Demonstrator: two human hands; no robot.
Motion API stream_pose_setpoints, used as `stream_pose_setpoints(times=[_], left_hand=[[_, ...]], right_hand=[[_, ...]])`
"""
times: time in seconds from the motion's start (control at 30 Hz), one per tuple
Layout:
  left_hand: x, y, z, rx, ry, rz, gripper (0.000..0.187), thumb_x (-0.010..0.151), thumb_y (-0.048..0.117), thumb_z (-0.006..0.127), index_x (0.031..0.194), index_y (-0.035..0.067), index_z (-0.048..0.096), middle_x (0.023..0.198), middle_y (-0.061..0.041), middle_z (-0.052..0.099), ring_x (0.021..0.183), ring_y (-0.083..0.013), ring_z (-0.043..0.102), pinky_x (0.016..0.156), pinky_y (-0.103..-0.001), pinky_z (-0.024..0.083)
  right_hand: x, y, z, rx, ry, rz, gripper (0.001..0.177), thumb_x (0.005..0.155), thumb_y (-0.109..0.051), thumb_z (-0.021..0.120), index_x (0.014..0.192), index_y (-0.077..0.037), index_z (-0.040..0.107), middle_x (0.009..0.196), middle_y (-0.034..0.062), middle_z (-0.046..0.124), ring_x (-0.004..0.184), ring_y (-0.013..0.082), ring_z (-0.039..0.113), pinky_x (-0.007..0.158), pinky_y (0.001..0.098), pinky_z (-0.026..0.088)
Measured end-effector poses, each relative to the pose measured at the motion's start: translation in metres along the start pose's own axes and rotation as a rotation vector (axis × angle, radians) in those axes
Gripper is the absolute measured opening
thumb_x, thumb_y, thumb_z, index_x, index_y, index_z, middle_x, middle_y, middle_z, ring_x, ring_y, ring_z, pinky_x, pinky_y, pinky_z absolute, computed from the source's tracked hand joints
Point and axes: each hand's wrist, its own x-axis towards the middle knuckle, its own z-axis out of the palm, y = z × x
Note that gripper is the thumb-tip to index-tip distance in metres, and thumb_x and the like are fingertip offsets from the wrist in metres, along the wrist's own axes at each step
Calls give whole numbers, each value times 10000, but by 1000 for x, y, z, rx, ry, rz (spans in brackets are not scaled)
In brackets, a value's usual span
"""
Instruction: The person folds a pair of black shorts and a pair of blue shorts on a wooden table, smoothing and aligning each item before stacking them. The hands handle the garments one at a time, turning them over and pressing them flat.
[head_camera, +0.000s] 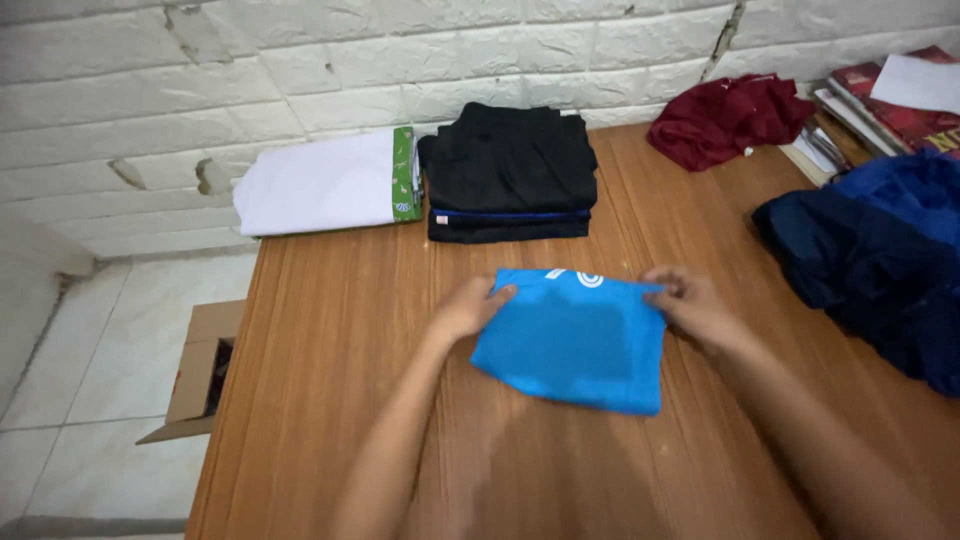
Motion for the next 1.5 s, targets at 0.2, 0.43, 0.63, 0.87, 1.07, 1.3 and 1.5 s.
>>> stream_pose_setpoints(times=[0.2,0.43,0.63,0.87,1.07,1.3,1.5], left_hand=[[17,-11,10,187,25,-66,476,1018,462,528,1134,33,698,1060,-228,720,1107,-395,676,910,-488,529],[36,-38,71,991,828,389,690,777,412,845,1319,49,618,1272,-173,622,1111,-380,624,873,-462,541],[-12,55,98,573,6,108,461,969,514,569,1146,89,581,1121,-126,585,1132,-372,611,893,-439,535],[-33,84,108,778,34,71,712,970,657,483,1241,2,547,1133,-220,545,1099,-383,597,818,-451,582],[-14,71,86,138,56,98,688,1017,627,395,954,3,677,986,-259,699,1032,-478,662,876,-576,509],[-37,72,33,-835,123,-251,993,880,867,345,1549,141,450,1619,-215,372,1487,-379,369,1227,-510,280],[-13,22,12,-991,87,-277,1099,841,905,352,1604,116,295,1639,-247,307,1489,-423,344,1199,-587,284]], right_hand=[[-19,-42,23,-393,-11,26,357,866,-326,777,1132,-90,807,945,187,741,885,313,673,690,424,524],[-38,-47,32,-609,-142,-116,390,761,-314,881,946,6,757,929,209,677,847,342,644,707,441,501],[-46,-54,28,-656,-154,-5,376,832,-401,823,1002,-73,749,871,154,693,856,306,681,716,409,515],[-78,-90,43,-604,-231,173,361,801,-407,837,928,-72,792,797,74,688,787,261,647,708,372,506],[-51,-93,67,-89,-184,176,323,808,-255,843,715,-30,633,538,18,459,409,189,502,335,285,409],[-67,-168,120,-136,-160,-380,243,1009,-295,641,1117,-103,744,790,78,740,752,164,711,692,307,576],[-79,-193,136,-374,-172,-402,373,1030,-386,532,1281,-190,726,1030,87,787,990,243,743,865,417,585]])
